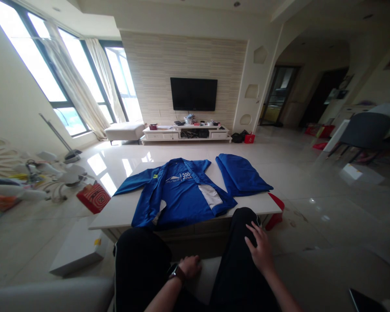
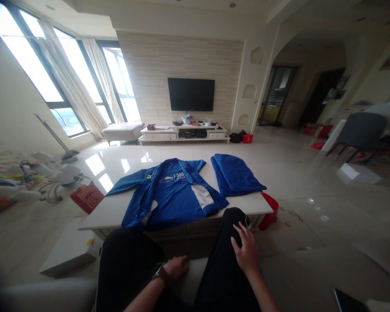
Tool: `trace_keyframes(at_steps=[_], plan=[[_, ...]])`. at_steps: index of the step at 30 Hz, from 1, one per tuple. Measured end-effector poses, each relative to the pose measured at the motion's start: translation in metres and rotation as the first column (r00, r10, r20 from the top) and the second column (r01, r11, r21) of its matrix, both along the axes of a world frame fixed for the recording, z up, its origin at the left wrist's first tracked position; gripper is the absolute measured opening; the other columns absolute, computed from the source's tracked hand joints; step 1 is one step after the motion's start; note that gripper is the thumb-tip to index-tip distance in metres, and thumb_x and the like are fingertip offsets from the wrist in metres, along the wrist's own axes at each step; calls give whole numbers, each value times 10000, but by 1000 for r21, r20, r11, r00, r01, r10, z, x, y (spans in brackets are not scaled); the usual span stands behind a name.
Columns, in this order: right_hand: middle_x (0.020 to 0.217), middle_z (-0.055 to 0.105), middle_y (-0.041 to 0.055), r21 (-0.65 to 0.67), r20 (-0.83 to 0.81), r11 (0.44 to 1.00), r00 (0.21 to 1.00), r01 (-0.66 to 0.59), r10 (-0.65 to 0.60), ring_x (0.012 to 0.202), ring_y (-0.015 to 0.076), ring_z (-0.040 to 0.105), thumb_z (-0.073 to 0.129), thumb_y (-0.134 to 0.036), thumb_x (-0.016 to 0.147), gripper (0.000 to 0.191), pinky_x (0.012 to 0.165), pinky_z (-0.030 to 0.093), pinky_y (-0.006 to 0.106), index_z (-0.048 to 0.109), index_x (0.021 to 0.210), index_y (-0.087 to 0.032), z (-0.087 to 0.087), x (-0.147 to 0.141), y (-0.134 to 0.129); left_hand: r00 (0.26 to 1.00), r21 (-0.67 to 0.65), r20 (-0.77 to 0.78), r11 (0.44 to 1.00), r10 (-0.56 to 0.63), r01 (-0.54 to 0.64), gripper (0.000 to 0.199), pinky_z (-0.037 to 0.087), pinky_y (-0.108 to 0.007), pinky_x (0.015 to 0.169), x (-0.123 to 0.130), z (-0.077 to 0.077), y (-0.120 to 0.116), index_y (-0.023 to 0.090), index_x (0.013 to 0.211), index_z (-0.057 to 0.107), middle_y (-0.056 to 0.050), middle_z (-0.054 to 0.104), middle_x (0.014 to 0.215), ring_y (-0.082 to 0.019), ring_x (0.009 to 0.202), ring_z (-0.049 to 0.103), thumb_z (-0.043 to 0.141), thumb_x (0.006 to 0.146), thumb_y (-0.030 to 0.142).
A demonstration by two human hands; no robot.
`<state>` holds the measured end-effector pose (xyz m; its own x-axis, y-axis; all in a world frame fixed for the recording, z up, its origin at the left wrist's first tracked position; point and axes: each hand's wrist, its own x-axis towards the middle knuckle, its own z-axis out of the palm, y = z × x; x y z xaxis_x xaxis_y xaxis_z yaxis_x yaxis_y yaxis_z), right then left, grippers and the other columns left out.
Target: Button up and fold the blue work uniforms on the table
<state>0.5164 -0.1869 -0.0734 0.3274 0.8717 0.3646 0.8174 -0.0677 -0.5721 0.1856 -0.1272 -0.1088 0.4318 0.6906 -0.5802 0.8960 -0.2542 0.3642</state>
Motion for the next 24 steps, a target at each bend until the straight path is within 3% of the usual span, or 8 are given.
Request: trace_keyframes(at_steps=[8,24], plan=[[1568,504,61,-13,-6,1000,1000,5,-5,1460,328,422,463,-520,964,507,1173,385,578,631,1380,-283,3,-2,-1,1000,-9,-3,1000,-4,4,489,472,-512,1083,1,10,-1,226,1349,661,-130,686,1385,-355,1287,625,471,937,408],[1560,508,64,-1,3,1000,1000,-5,5,1442,313,443,473,-509,966,496,1179,386,558,634,1374,-278,1,0,0,1000,-20,-1,1000,-11,11,513,470,-516,1086,0,5,0,217,1380,635,-139,672,1407,-352,1294,620,458,942,416]])
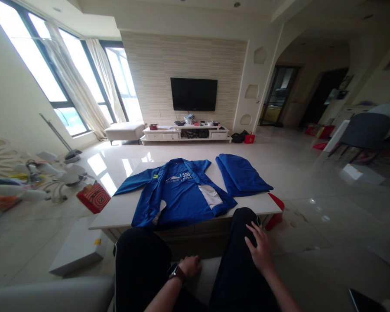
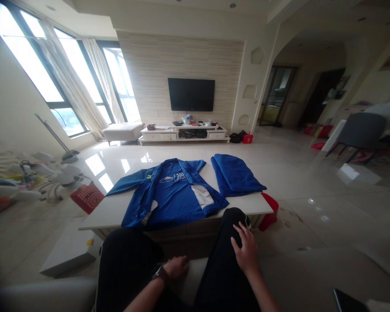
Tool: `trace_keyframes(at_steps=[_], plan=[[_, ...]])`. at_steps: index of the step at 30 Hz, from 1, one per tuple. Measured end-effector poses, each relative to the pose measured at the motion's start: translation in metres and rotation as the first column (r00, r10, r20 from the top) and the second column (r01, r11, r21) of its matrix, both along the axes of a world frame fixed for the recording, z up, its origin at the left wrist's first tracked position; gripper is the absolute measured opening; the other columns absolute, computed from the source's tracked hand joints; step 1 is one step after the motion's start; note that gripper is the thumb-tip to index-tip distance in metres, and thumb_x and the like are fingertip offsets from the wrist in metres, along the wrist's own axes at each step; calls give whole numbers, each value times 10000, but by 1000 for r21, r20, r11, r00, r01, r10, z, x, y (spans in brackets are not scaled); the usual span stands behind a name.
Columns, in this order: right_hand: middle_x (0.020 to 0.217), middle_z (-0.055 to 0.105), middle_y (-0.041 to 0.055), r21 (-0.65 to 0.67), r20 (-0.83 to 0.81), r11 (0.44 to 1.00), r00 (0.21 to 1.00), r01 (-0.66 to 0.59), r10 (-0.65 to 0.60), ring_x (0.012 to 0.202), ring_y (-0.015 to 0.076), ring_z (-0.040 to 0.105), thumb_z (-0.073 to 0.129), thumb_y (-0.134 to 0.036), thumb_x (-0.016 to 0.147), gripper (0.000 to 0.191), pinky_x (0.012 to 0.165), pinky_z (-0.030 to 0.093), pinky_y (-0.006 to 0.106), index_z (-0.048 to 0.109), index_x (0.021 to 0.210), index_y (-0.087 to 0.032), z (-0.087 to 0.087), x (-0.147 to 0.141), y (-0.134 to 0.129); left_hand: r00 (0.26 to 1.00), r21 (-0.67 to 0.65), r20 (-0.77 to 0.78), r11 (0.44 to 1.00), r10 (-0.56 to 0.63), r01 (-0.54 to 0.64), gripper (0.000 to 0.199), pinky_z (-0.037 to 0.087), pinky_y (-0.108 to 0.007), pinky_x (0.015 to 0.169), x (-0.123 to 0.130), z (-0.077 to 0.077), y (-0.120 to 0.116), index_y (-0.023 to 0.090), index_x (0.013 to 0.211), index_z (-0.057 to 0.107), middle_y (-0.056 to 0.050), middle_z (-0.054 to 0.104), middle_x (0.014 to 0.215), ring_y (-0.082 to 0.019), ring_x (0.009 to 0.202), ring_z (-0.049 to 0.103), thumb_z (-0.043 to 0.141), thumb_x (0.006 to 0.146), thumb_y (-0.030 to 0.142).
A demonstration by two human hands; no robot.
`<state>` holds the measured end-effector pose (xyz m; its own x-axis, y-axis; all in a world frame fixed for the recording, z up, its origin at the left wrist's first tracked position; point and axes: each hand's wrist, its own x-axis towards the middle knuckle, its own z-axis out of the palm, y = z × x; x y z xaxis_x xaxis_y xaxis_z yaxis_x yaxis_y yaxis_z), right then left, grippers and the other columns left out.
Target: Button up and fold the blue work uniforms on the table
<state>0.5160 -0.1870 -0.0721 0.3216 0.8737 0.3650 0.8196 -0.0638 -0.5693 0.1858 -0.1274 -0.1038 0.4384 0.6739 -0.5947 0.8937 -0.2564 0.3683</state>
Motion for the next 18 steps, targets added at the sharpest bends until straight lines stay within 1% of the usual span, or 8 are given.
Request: trace_keyframes(at_steps=[5,9,18], plan=[[1563,508,64,7,-2,1000,1000,4,-4,1450,321,436,482,-502,963,489,1178,383,571,638,1371,-283,1,0,0,1000,17,-23,1000,-7,7,516,458,-536,1095,1,-3,0,224,1382,630,-136,660,1427,-365,1322,600,457,933,410],[1556,515,66,9,-2,1000,1000,0,0,1430,320,458,486,-500,959,487,1166,396,570,642,1366,-284,1,0,0,1000,18,-3,1000,4,-4,492,470,-532,1083,0,-5,-1,230,1351,650,-136,681,1394,-363,1295,621,464,937,421],[1557,513,66,-4,6,1000,1000,5,-5,1431,315,455,469,-512,963,499,1166,397,558,635,1375,-284,3,0,-1,1000,-2,-6,1000,8,-8,482,454,-522,1110,1,6,-1,233,1359,648,-130,676,1404,-348,1304,617,473,940,393]])
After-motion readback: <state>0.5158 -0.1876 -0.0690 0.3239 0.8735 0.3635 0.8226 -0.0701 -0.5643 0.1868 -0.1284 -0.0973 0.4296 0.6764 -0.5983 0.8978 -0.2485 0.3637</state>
